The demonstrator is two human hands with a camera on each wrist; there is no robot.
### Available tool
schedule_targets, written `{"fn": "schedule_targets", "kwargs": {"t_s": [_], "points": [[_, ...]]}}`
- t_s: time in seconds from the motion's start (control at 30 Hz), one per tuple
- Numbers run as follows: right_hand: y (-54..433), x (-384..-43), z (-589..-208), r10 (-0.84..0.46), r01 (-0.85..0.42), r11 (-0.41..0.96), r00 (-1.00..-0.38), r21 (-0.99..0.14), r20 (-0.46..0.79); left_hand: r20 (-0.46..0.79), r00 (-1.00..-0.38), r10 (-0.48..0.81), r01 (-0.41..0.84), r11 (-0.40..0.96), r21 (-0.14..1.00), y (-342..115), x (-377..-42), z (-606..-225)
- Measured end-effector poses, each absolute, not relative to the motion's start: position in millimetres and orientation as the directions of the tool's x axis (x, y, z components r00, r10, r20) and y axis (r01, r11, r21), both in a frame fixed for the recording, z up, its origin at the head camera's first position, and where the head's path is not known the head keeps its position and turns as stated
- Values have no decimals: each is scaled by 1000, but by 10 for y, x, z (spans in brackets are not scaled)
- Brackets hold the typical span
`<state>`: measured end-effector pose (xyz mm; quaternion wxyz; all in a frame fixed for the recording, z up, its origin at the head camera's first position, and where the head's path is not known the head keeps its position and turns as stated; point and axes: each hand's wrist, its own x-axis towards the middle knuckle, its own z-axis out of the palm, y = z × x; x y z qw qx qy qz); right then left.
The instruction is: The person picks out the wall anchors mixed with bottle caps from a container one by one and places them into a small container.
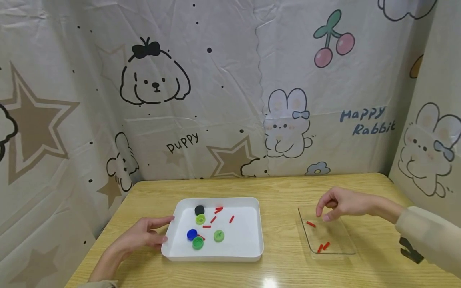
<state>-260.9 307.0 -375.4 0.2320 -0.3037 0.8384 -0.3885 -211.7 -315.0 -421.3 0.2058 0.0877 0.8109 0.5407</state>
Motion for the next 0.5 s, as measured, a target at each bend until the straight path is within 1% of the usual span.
{"fn": "schedule_targets", "kwargs": {"t_s": [0.1,0.5], "points": [[3041,-2602,-3709,-681,-333,522,-717,-786,-149,-238,-899,367,-78,401,913,-3149,-2116,-4203],[2784,-2655,-3556,-700,-405,517,-707,-754,-100,-240,-901,362,-83,399,913,-3142,-2099,-4196]]}}
